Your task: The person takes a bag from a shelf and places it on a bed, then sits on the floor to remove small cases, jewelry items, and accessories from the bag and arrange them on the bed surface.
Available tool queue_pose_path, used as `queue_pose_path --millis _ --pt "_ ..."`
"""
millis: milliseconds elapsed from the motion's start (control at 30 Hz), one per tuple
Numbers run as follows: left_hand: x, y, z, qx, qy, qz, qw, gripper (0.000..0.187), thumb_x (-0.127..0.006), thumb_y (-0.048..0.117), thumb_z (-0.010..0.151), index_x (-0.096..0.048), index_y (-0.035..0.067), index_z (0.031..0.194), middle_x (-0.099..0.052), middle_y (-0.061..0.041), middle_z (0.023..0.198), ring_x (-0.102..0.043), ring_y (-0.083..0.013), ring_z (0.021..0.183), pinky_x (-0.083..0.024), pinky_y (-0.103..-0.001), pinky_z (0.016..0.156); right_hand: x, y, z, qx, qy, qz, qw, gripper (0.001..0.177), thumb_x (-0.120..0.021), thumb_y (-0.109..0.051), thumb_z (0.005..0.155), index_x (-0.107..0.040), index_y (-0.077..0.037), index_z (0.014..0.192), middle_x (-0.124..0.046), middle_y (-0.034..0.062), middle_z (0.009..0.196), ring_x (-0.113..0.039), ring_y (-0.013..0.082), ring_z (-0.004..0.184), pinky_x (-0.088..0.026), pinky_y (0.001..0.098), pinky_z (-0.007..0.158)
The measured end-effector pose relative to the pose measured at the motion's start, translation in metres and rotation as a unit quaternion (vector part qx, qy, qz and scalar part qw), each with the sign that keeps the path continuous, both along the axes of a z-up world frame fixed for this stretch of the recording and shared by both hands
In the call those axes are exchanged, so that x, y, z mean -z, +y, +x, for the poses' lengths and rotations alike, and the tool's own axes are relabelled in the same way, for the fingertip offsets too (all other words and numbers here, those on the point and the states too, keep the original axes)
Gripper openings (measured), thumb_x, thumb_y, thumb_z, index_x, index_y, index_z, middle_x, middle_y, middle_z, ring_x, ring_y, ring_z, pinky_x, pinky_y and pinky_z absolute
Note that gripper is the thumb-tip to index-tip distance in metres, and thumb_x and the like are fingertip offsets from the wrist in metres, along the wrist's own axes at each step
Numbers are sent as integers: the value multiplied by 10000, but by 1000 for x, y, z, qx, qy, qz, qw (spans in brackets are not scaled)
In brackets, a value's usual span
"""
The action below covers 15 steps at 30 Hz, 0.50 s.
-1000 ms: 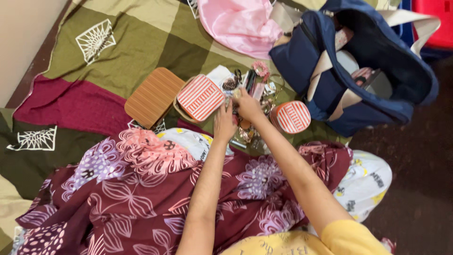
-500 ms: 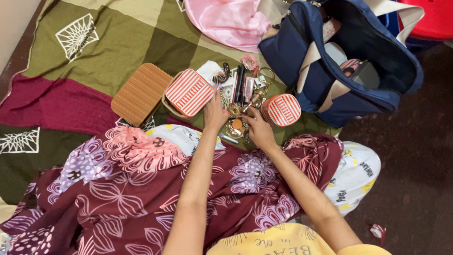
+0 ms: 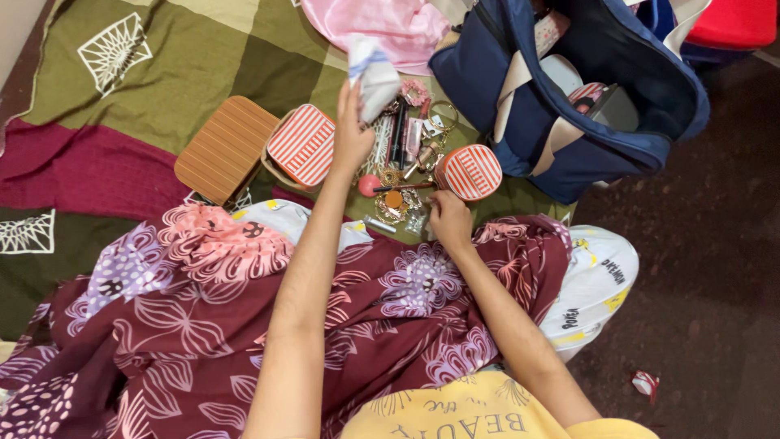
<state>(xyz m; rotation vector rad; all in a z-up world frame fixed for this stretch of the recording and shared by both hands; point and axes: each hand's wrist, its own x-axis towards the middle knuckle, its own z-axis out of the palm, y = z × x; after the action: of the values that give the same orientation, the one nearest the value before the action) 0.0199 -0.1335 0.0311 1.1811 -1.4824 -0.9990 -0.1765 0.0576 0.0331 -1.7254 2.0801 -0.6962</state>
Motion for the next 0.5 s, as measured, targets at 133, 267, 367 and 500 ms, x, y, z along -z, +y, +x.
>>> queue_pose_path --millis 133,267,367,500 --pt "12 35 -17 -12 -208 -81 975 753 -565 -72 768 -552 229 1458 -247 -131 1698 -454 -381 1481 -488 -413 1138 -1 8 -9 28 -7 -38 999 187 -619 -86 865 -750 -83 998 -748 134 965 -726 355 894 -575 453 800" --pt "31 76 -57 119 -406 -114 899 579 -681 167 840 -590 296 1397 -310 -58 1655 -336 -335 1519 -259 -645 1176 3 12 -22 42 68 82 993 189 -620 -125 900 -738 -95 1045 -747 194 932 -713 422 879 -562 510 805" --pt "53 83 -61 161 -424 -110 885 685 -710 299 781 -579 210 1448 -336 -69 1574 -316 -351 1449 -189 -749 1109 22 18 -32 40 87 146 985 338 -622 -120 869 -650 -71 1202 -724 263 929 -694 484 882 -544 556 810" --pt "86 47 -37 97 -487 -118 860 472 -662 292 887 -659 183 1346 -353 -64 1603 -337 -334 1458 -217 -709 1140 77 20 -47 10 50 147 988 601 -631 -102 828 -476 -11 1402 -693 335 989 -671 529 910 -530 582 826"
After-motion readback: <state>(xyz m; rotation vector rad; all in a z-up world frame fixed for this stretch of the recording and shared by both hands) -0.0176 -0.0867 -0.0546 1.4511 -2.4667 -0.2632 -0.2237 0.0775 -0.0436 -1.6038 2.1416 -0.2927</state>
